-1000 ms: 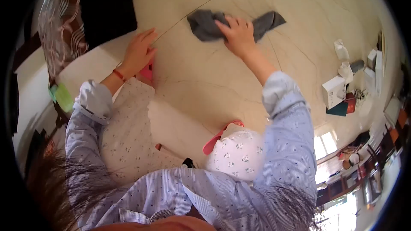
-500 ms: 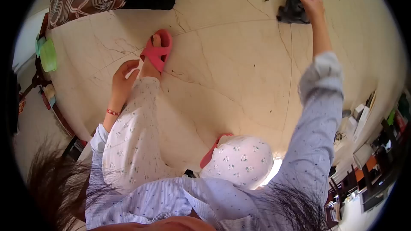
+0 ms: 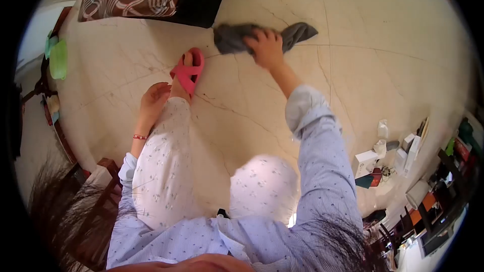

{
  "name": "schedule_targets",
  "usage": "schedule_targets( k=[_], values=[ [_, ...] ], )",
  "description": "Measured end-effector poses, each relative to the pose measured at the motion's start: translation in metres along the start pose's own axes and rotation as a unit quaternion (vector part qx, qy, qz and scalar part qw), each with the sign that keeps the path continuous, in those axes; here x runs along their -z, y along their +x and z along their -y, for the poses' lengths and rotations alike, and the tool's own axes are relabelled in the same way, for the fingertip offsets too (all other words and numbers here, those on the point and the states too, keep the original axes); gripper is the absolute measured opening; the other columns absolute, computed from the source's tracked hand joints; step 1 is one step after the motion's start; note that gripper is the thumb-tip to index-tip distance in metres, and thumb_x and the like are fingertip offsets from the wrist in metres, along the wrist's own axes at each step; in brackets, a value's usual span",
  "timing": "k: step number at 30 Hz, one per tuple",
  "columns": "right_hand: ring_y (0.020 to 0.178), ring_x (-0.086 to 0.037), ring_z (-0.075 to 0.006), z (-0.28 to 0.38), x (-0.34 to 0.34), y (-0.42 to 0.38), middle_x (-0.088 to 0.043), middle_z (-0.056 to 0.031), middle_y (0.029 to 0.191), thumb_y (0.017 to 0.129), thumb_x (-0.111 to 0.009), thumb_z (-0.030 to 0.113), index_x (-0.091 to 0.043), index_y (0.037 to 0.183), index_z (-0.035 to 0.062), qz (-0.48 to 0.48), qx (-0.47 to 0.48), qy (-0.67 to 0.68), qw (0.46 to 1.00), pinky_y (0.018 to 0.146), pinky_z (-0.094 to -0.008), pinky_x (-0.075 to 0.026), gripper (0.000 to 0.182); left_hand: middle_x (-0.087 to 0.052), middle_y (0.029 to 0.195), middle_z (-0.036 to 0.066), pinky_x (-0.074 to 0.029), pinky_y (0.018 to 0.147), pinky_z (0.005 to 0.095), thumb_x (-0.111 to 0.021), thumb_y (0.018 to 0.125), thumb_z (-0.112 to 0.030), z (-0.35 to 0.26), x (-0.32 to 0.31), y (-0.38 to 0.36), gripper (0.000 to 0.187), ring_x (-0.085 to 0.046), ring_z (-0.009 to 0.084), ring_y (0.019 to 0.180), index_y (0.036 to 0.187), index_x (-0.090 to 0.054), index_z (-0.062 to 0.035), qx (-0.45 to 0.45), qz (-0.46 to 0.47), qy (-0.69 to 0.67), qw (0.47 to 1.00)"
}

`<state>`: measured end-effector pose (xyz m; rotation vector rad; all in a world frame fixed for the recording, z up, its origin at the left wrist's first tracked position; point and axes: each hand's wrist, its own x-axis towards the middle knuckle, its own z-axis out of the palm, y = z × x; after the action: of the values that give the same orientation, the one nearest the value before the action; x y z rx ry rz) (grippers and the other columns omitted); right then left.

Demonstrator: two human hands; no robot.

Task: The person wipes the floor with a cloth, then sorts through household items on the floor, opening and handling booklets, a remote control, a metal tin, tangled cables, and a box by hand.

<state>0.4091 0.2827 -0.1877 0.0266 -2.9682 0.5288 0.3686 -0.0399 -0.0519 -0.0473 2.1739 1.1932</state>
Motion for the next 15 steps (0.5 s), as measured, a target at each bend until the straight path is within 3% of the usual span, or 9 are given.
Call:
schedule_targets(
  k=[4,6,8,10,11,14,15],
  values=[
    [0.108,-0.039,-0.0273,0.007,0.008,-0.080,-0.046,-0.0029,0.113,0.058,-0.060,0.008,-0.055,0.100,0.0249,0.044,0.043,0.046,0.997,0.087,-0.0436,-0.030,0.045,-0.057,0.100,0.007,-0.041,0.080,0.0277,-0.057,0.076,-0.010,-0.018,-0.003,-0.056,0.026,-0.054,0.0141,0.091,0.099,-0.054,0.0005,-0.003,0.042,-0.020,0.999],
    [0.109,-0.038,-0.0254,0.001,0.013,-0.113,-0.045,-0.0018,0.116,0.059,-0.059,0.006,-0.056,0.100,0.0258,0.065,0.041,0.057,0.995,0.089,-0.0430,-0.028,0.045,-0.059,0.092,0.007,-0.041,0.078,0.0278,-0.060,0.073,-0.018,-0.019,0.001,-0.084,0.023,-0.053,0.0133,0.089,0.088,-0.059,-0.0001,0.039,0.239,0.184,0.953],
    [0.109,-0.038,-0.0256,-0.010,0.020,-0.145,-0.045,-0.0020,0.116,0.057,-0.061,0.005,-0.056,0.101,0.0256,0.081,0.036,0.048,0.995,0.090,-0.0410,-0.029,0.049,-0.060,0.078,0.007,-0.042,0.068,0.0263,-0.062,0.072,-0.024,-0.009,0.000,-0.121,0.025,-0.054,0.0119,0.077,0.079,-0.062,0.0003,-0.020,0.236,0.136,0.962],
    [0.109,-0.039,-0.0263,-0.018,0.028,-0.166,-0.045,-0.0021,0.117,0.056,-0.062,0.005,-0.055,0.102,0.0254,0.105,0.023,0.045,0.993,0.089,-0.0404,-0.031,0.051,-0.059,0.066,0.007,-0.041,0.058,0.0264,-0.061,0.072,-0.024,-0.017,0.010,-0.160,0.027,-0.052,0.0103,0.066,0.080,-0.061,0.0015,0.091,0.252,0.045,0.962],
    [0.108,-0.039,-0.0265,-0.026,0.027,-0.170,-0.045,-0.0022,0.117,0.056,-0.063,0.005,-0.055,0.102,0.0253,0.105,0.023,0.034,0.994,0.088,-0.0403,-0.033,0.052,-0.061,0.076,0.006,-0.043,0.066,0.0249,-0.061,0.072,-0.017,-0.037,0.017,-0.170,0.022,-0.055,0.0101,0.070,0.080,-0.060,0.0033,0.148,0.253,0.106,0.950],
    [0.108,-0.040,-0.0266,-0.017,0.038,-0.168,-0.045,-0.0024,0.116,0.056,-0.063,0.003,-0.054,0.103,0.0245,0.113,0.021,0.019,0.993,0.085,-0.0397,-0.036,0.053,-0.061,0.073,0.007,-0.044,0.062,0.0256,-0.059,0.074,-0.019,-0.009,0.033,-0.209,0.023,-0.055,0.0112,0.069,0.078,-0.061,0.0032,0.201,0.271,0.086,0.937],
    [0.108,-0.039,-0.0275,-0.022,0.036,-0.170,-0.044,-0.0029,0.117,0.056,-0.064,0.003,-0.053,0.105,0.0235,0.125,0.008,0.018,0.992,0.085,-0.0409,-0.036,0.055,-0.060,0.074,0.007,-0.043,0.061,0.0248,-0.057,0.077,-0.025,-0.030,0.029,-0.212,0.027,-0.055,0.0115,0.068,0.083,-0.060,0.0010,0.207,0.315,0.141,0.916]
  ],
)
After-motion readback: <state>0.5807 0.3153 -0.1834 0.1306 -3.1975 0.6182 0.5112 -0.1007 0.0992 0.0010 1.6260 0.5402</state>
